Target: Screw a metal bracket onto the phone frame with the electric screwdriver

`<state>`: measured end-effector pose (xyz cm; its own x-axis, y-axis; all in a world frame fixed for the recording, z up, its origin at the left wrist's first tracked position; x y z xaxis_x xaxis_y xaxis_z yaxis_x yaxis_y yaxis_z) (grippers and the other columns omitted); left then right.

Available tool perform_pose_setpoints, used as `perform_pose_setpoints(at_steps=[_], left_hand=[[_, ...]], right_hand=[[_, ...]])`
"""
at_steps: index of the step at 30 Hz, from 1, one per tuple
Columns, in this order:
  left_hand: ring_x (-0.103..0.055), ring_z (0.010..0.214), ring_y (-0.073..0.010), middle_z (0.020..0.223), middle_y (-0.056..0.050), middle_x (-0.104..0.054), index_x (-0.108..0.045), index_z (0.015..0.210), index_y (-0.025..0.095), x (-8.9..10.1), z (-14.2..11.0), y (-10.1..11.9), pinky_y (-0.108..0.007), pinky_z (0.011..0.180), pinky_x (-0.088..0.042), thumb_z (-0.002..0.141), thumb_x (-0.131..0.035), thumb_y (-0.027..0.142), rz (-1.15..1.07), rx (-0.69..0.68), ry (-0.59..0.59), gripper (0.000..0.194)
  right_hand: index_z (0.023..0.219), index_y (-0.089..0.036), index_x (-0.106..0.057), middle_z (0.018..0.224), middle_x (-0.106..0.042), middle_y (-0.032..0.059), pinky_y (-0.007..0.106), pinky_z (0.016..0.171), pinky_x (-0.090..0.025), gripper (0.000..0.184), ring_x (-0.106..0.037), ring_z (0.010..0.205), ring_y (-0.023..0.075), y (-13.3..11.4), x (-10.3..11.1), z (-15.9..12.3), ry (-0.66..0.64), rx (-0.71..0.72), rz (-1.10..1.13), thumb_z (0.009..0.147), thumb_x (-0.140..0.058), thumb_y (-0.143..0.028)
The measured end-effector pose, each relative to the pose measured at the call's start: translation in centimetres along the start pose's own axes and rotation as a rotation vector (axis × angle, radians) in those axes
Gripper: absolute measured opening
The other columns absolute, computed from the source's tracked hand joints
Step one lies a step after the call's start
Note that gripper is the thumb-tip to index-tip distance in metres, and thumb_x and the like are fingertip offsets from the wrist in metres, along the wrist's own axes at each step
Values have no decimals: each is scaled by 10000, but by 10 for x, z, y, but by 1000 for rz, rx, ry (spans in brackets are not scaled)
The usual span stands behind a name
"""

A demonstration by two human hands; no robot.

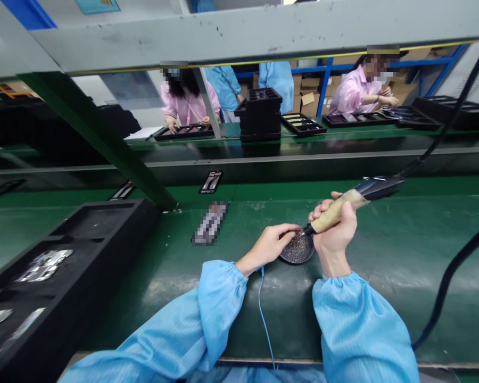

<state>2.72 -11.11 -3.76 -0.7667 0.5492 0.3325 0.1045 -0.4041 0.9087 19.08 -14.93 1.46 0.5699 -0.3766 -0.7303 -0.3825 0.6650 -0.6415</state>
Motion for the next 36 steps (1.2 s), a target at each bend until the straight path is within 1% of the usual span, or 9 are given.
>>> perform_pose_setpoints(at_steps=[2,6,13,22,26,29,31,34,36], left_hand=[[-799,1166,-246,1261,-71,-856,-832,1220,203,-1,0,0,-337,1052,-595,1007,-713,259,-23,-11,11,250],[-801,1000,-214,1088,-47,-867,-829,1107,192,-2,-1,-1,-297,918,-599,956,-817,275,-53,11,43,173],[-767,918,-182,1001,-12,-853,-810,1001,211,0,-6,7,-272,865,-550,1000,-788,276,119,-3,86,69],[-777,907,-178,979,0,-850,-792,958,203,0,-4,5,-262,848,-550,978,-802,230,77,37,66,36],[-780,960,-196,1034,-7,-858,-815,1011,214,7,-4,6,-298,904,-550,1020,-768,202,255,15,14,49],[-754,1111,-245,1157,-18,-864,-852,1117,257,15,-2,9,-376,1026,-522,1072,-742,230,517,-17,-24,122],[-729,1160,-261,1195,-21,-859,-861,1167,286,20,0,10,-407,1058,-508,1104,-716,270,631,-5,-23,159],[-727,1143,-260,1163,-38,-851,-855,1121,264,30,3,14,-404,1049,-518,1129,-671,306,677,37,-13,189],[-739,1123,-253,1139,-53,-837,-835,1087,235,40,-2,19,-385,1034,-539,1123,-656,296,641,60,-12,192]], right_hand=[[1012,-226,-659,695,-541,-48,281,473,-434,486,-502,535,149,1,-1,-2,1,-6,-3,771,-727,-643],[1013,-226,-653,709,-534,-45,290,481,-435,466,-502,537,154,3,-1,-4,-11,-6,-15,789,-709,-631],[1007,-232,-658,714,-525,-44,287,476,-431,454,-494,543,153,1,-2,-5,6,-2,-8,799,-693,-634],[1017,-235,-645,723,-514,-46,277,478,-436,451,-498,546,147,-2,1,-1,14,21,-22,803,-685,-630],[1005,-240,-647,729,-521,-42,287,471,-446,441,-504,547,147,-9,8,4,42,60,-31,789,-693,-622],[1001,-248,-658,715,-556,-34,305,460,-457,402,-523,530,160,-16,15,11,61,128,-95,782,-711,-581],[1010,-248,-651,693,-580,-30,312,449,-458,363,-531,509,169,-23,22,17,83,217,-176,798,-710,-537],[1059,-247,-609,680,-599,-46,314,454,-475,359,-536,488,171,-29,33,24,98,345,-377,853,-698,-527],[1087,-241,-586,698,-614,-57,312,477,-500,398,-549,495,165,-26,42,27,86,354,-493,864,-710,-548]])
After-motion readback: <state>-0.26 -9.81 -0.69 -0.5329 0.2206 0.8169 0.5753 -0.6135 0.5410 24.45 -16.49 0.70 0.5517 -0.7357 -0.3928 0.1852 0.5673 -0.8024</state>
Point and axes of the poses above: each hand's wrist, its own z-axis towards the middle knuckle, its own x-axis out of the back of the hand, y = z × x, the point moved 4 cm from there along z, towards the middle knuckle
